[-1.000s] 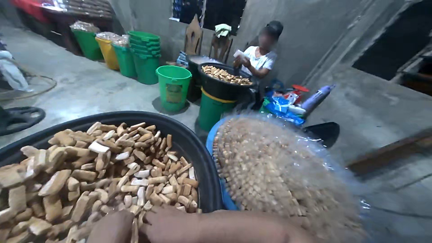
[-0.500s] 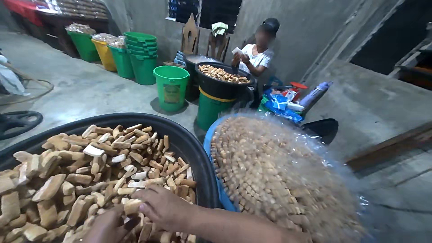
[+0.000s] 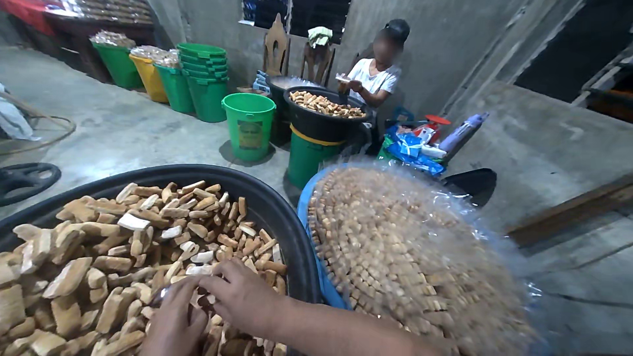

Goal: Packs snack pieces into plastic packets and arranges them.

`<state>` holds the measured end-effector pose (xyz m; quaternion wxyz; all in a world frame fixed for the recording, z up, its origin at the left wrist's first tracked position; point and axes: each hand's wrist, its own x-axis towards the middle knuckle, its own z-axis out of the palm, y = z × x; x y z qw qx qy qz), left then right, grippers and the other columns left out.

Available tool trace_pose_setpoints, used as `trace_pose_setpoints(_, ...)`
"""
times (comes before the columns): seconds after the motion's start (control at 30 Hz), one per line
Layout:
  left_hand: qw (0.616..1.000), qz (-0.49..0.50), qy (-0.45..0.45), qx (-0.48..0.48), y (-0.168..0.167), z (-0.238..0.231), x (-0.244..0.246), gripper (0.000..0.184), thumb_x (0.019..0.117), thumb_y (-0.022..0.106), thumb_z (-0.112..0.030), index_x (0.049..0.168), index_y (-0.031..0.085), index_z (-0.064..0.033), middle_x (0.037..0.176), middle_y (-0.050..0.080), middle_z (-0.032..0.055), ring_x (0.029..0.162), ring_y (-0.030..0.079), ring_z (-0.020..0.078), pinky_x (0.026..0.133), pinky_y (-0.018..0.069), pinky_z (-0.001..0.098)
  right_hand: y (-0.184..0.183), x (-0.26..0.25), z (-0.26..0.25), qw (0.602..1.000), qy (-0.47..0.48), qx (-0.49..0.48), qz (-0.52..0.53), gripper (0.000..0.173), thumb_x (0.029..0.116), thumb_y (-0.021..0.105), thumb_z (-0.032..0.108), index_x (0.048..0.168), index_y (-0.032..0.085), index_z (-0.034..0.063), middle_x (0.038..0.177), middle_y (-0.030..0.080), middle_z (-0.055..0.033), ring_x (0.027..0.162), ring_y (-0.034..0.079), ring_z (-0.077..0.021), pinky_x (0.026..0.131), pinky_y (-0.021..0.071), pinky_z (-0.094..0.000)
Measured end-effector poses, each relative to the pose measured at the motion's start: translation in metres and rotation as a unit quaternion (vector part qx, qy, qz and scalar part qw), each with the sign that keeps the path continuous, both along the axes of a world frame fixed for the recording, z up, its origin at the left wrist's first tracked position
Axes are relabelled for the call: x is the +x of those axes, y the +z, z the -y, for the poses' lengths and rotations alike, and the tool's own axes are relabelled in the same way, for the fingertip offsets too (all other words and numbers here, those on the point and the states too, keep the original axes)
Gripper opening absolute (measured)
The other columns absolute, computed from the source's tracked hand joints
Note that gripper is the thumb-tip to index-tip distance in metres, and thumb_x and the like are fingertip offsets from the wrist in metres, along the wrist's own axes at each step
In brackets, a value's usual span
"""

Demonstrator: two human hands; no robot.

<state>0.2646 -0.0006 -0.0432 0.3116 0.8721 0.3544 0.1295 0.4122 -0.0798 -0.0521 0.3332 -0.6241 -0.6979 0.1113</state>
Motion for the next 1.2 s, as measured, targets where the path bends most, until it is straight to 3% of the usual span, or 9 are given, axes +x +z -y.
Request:
trace_pose_setpoints(0.33,0.999,0.032,0.016,0.002,0.002,0.001,0.0,0.048,0.0851,0.063,0.01,0.133,0.06,0.0069,0.135,0.054,0.0331,0.112,0.061,0.0462,0.091,0.0515,0.057,0.023,0.006,0.001,0.978,0.005,-0.137,-0.159,0.043,0.1,0.062,0.009,0.141,0.055,-0.0041,0.14,0.051,-0.0297,0.128,0.055,-0.0389,0.107,0.0472,-0.0449)
trace_pose_setpoints(0.53,0.998,0.049,0.028,0.033,-0.004,0.004,0.003,0.047,0.0891,0.057,0.009,0.136,0.059,0.006,0.137,0.052,0.0321,0.082,0.064,0.0338,0.07,0.0542,0.0458,0.021,0.009,0.001,0.982,0.003,-0.15,-0.115,0.042,0.0966,0.064,0.001,0.138,0.059,-0.0027,0.135,0.053,-0.0299,0.121,0.058,-0.0393,0.103,0.0502,-0.0439)
trace_pose_setpoints(0.67,0.994,0.083,0.039,0.061,0.001,0.011,0.005,0.051,0.0876,0.054,0.012,0.139,0.056,0.0079,0.138,0.05,0.0344,0.097,0.064,0.0419,0.079,0.0549,0.0505,0.021,0.012,-0.001,0.973,0.019,-0.164,-0.159,0.042,0.099,0.064,0.006,0.14,0.059,-0.0022,0.136,0.052,-0.0296,0.11,0.061,-0.0353,0.095,0.0532,-0.04)
trace_pose_setpoints(0.8,0.993,0.095,0.007,0.074,0.012,0.026,0.011,0.055,0.0885,0.057,0.012,0.143,0.05,0.0098,0.141,0.047,0.0365,0.106,0.063,0.0461,0.086,0.0554,0.0531,0.026,0.013,-0.002,0.971,0.034,-0.196,-0.136,0.039,0.1011,0.062,0.01,0.137,0.059,-0.0051,0.132,0.061,-0.0294,0.122,0.061,-0.0391,0.106,0.0472,-0.0479)
trace_pose_setpoints(0.87,0.989,0.108,-0.043,0.088,0.018,0.041,0.017,0.055,0.087,0.06,0.012,0.141,0.05,0.0124,0.141,0.048,0.0374,0.112,0.062,0.0497,0.091,0.0549,0.0562,0.028,0.01,-0.001,0.969,0.029,-0.226,-0.092,0.031,0.0985,0.063,0.005,0.126,0.062,-0.0095,0.123,0.065,-0.029,0.119,0.062,-0.0407,0.106,0.0468,-0.0528)
trace_pose_setpoints(1.0,0.957,0.221,-0.082,0.166,0.025,0.041,0.01,0.03,0.0911,0.061,0.004,0.12,0.07,0.0069,0.127,0.062,0.0299,0.112,0.066,0.0343,0.095,0.056,0.0405,0.031,0.013,0.006,0.977,-0.017,-0.163,-0.136,0.031,0.0968,0.064,0.007,0.124,0.066,-0.0073,0.118,0.068,-0.0266,0.112,0.066,-0.0368,0.101,0.0504,-0.0508)
trace_pose_setpoints(1.07,0.949,0.292,-0.014,0.12,0.027,0.012,-0.01,0.033,0.0968,0.059,-0.009,0.121,0.062,0.0136,0.132,0.056,0.0327,0.123,0.059,0.0263,0.101,0.0508,0.0339,0.036,0.019,0.009,0.971,-0.012,-0.095,-0.217,0.037,0.0985,0.065,0.011,0.133,0.064,-0.0034,0.121,0.069,-0.0239,0.112,0.068,-0.0308,0.101,0.0515,-0.0453)
trace_pose_setpoints(1.13,0.951,0.299,0.063,-0.052,0.035,-0.007,-0.025,0.05,0.1008,0.054,-0.018,0.14,0.043,0.0111,0.135,0.053,0.0166,0.114,0.059,0.007,0.093,0.0529,0.0241,0.042,0.021,0.013,0.967,0.031,-0.045,-0.249,0.04,0.0983,0.064,0.008,0.136,0.062,-0.004,0.125,0.068,-0.0236,0.115,0.067,-0.0287,0.102,0.0512,-0.0433)
trace_pose_setpoints(1.2,0.913,0.301,0.075,-0.263,0.03,-0.014,-0.029,0.028,0.1065,0.038,-0.017,0.127,0.055,-0.0089,0.108,0.069,-0.0082,0.088,0.068,0.0009,0.079,0.0596,0.0238,0.048,0.021,0.016,0.974,0.093,-0.04,-0.201,0.039,0.0982,0.064,0.006,0.135,0.062,-0.0052,0.124,0.069,-0.0248,0.112,0.069,-0.0325,0.1,0.0524,-0.0479)
